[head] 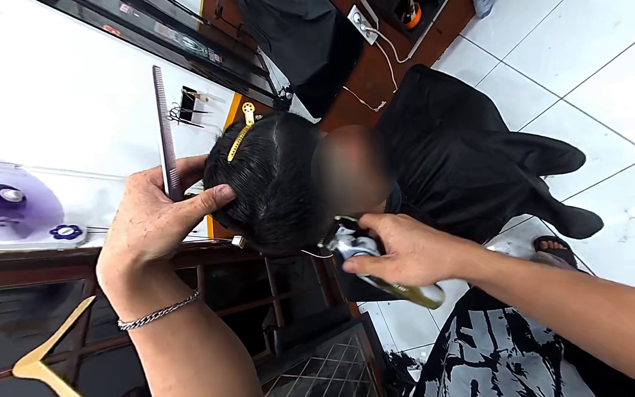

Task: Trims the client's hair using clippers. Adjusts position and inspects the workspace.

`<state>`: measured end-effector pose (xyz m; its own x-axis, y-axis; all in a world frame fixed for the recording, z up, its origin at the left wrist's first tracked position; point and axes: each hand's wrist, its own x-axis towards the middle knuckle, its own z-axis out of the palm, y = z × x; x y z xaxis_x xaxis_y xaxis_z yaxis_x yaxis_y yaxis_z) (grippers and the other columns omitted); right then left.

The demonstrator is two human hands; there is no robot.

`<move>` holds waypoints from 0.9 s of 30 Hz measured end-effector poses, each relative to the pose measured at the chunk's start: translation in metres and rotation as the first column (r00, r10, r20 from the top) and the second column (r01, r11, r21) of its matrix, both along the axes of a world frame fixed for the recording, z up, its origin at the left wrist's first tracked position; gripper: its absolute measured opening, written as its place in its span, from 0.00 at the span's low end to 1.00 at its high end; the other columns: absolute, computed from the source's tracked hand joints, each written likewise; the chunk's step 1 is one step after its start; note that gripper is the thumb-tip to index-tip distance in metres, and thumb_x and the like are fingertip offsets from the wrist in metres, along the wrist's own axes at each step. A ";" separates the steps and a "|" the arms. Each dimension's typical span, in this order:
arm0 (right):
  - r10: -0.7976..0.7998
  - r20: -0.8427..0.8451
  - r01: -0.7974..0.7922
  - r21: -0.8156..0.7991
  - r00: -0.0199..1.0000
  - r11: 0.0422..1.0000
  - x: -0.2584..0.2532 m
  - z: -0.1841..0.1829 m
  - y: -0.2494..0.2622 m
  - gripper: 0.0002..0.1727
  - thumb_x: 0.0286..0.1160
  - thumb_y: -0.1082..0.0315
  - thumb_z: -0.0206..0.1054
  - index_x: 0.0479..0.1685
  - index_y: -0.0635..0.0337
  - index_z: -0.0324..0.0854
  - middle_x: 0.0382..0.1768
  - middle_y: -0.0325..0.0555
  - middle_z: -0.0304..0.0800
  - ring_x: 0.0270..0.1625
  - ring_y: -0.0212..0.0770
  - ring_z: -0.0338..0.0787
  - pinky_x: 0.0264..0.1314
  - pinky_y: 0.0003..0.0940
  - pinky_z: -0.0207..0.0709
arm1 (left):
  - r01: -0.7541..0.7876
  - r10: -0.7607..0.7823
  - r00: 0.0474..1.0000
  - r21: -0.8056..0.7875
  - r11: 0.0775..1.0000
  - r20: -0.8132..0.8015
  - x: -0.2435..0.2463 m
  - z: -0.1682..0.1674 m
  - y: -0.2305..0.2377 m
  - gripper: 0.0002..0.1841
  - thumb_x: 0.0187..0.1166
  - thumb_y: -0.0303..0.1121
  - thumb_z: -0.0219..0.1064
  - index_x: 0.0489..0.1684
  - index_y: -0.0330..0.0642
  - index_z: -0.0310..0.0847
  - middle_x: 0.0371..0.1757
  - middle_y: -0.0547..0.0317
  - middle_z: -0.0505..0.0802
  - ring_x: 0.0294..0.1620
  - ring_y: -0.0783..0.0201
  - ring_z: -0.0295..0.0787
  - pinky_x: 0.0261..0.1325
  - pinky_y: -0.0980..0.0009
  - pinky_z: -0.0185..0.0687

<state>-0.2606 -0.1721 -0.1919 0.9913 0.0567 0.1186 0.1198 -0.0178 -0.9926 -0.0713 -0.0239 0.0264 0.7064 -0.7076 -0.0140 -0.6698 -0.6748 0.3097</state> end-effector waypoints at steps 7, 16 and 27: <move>0.324 -0.073 -0.331 -0.117 0.943 0.937 0.002 -0.015 -0.007 0.25 0.84 0.51 0.67 0.59 0.67 0.77 0.38 0.53 0.83 0.40 0.46 0.85 0.44 0.46 0.77 | -0.056 0.056 0.998 0.027 0.998 0.013 -0.002 0.003 0.000 0.23 0.65 0.34 0.76 0.62 0.48 0.83 0.41 0.80 0.93 0.24 0.89 0.81 0.28 0.89 0.79; 0.229 -0.092 -0.234 -0.046 0.969 0.971 0.013 -0.018 -0.046 0.21 0.81 0.47 0.69 0.46 0.58 0.82 0.27 0.39 0.84 0.31 0.30 0.85 0.34 0.31 0.77 | -0.126 0.125 0.991 0.037 0.991 0.037 -0.010 0.002 0.003 0.22 0.62 0.40 0.77 0.59 0.56 0.85 0.39 0.82 0.93 0.19 0.87 0.80 0.19 0.89 0.74; 0.256 0.008 -0.256 0.040 0.967 0.966 0.019 -0.012 -0.064 0.18 0.80 0.49 0.71 0.44 0.57 0.84 0.26 0.35 0.86 0.28 0.25 0.85 0.31 0.24 0.78 | -0.144 0.146 0.989 0.034 0.989 -0.038 -0.012 0.004 -0.007 0.25 0.60 0.32 0.78 0.60 0.52 0.85 0.42 0.82 0.95 0.25 0.89 0.84 0.25 0.90 0.80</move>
<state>-0.2415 -0.2362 -0.2034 0.9439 0.3039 0.1290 0.1181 0.0540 -0.9915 -0.0834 -0.0305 0.0304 0.8000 -0.5965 -0.0646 -0.5516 -0.7735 0.3121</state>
